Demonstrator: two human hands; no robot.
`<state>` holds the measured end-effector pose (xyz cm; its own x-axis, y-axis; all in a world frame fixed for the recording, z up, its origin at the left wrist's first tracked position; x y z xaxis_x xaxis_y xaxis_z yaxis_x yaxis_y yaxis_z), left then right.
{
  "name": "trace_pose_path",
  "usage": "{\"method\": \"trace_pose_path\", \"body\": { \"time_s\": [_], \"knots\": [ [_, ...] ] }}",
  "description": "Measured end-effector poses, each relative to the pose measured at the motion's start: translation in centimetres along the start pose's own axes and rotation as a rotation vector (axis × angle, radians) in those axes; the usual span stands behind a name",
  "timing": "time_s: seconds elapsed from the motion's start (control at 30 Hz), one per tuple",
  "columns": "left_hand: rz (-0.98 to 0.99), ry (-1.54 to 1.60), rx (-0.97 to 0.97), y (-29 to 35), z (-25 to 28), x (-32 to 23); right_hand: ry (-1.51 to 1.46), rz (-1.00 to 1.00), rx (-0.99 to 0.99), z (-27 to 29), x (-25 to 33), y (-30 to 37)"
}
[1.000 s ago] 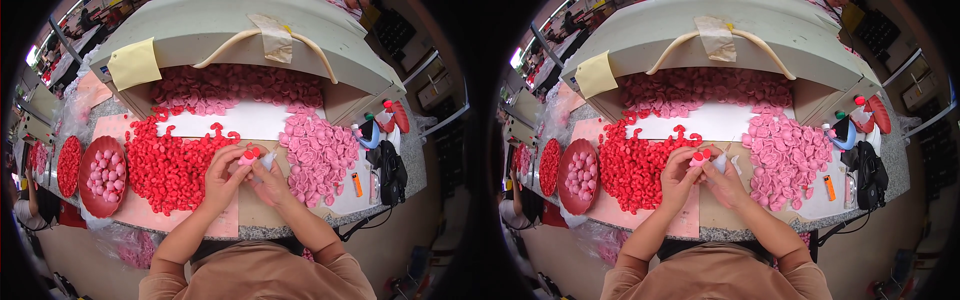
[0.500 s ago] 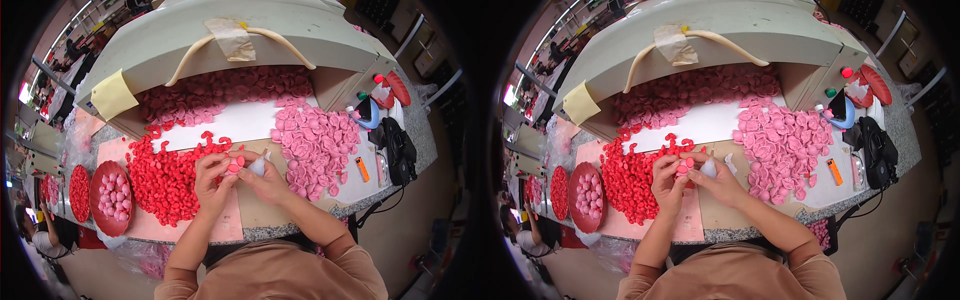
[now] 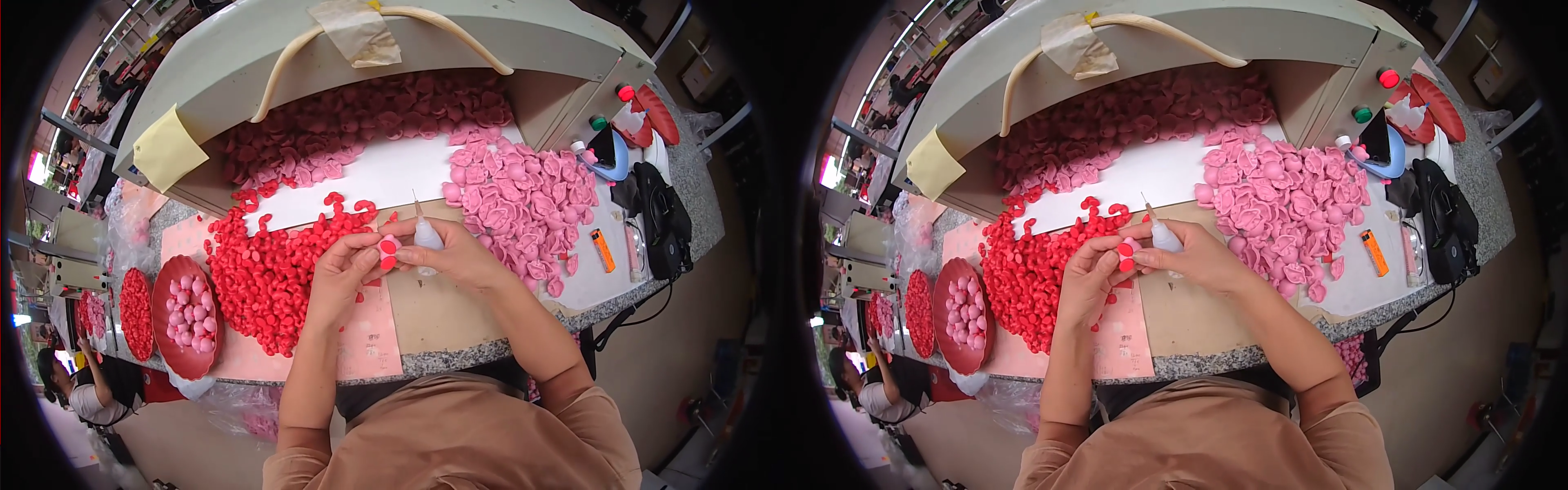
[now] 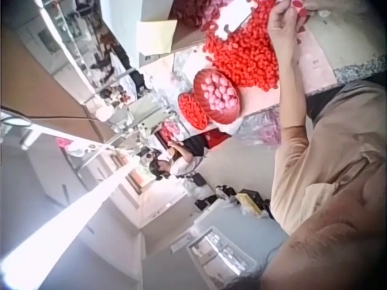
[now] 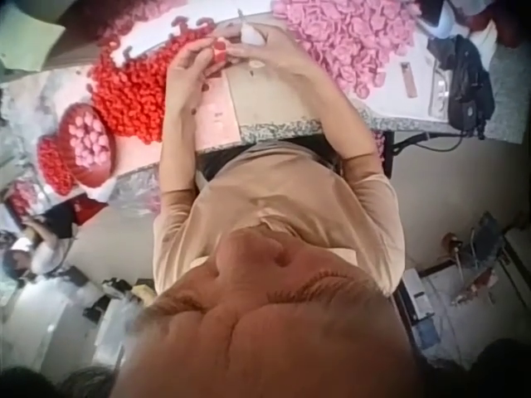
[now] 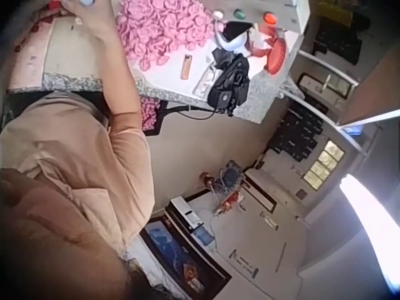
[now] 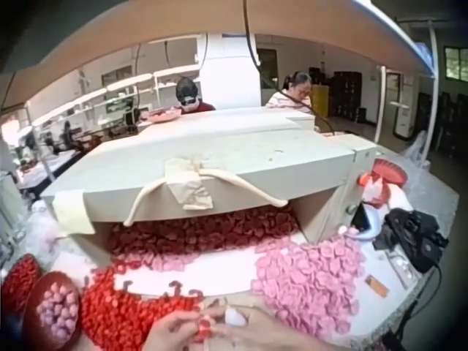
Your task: Apply glue and assemble small pink and red toy components at a factory workbench.
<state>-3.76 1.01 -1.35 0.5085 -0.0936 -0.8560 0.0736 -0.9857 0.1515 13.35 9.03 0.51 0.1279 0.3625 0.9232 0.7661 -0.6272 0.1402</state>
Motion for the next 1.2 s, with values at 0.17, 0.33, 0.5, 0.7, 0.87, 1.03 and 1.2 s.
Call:
{"method": "trace_pose_path", "body": {
  "time_s": [0.17, 0.33, 0.5, 0.7, 0.87, 1.03, 1.2],
  "knots": [
    [0.048, -0.126, -0.042, 0.2, 0.0, -0.5, -0.065, -0.007, -0.002, 0.3, -0.6, -0.2],
    [0.071, -0.141, -0.042, 0.2, 0.1, -0.7, 0.060, 0.018, -0.012, 0.4, -0.9, -0.3],
    [0.072, -0.107, -0.046, 0.2, 0.4, -0.5, 0.121, 0.003, -0.045, 0.0, -0.9, -0.3],
    [0.066, -0.154, -0.078, 0.3, 0.3, -0.4, 0.123, 0.019, -0.040, 0.1, -1.7, -0.6],
    [0.050, -0.184, -0.077, 0.3, 0.5, -0.2, 0.099, 0.027, -0.046, 0.1, -2.0, -0.6],
    [0.076, -0.168, -0.081, 0.1, 0.7, -0.3, 0.110, 0.017, -0.049, 0.1, -2.2, -0.8],
    [0.078, -0.178, -0.076, 0.0, 0.7, -0.1, 0.126, 0.017, -0.062, 0.3, -2.5, -0.9]
  ]
}}
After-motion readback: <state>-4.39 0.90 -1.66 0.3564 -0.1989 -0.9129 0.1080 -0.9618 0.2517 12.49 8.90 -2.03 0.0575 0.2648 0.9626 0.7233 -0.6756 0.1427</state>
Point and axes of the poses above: each hand's wrist, its own y-axis away from the middle knuckle, its own z-axis out of the back of the hand, x = y × z, the point moved 1 cm from there along -y, towards the middle knuckle
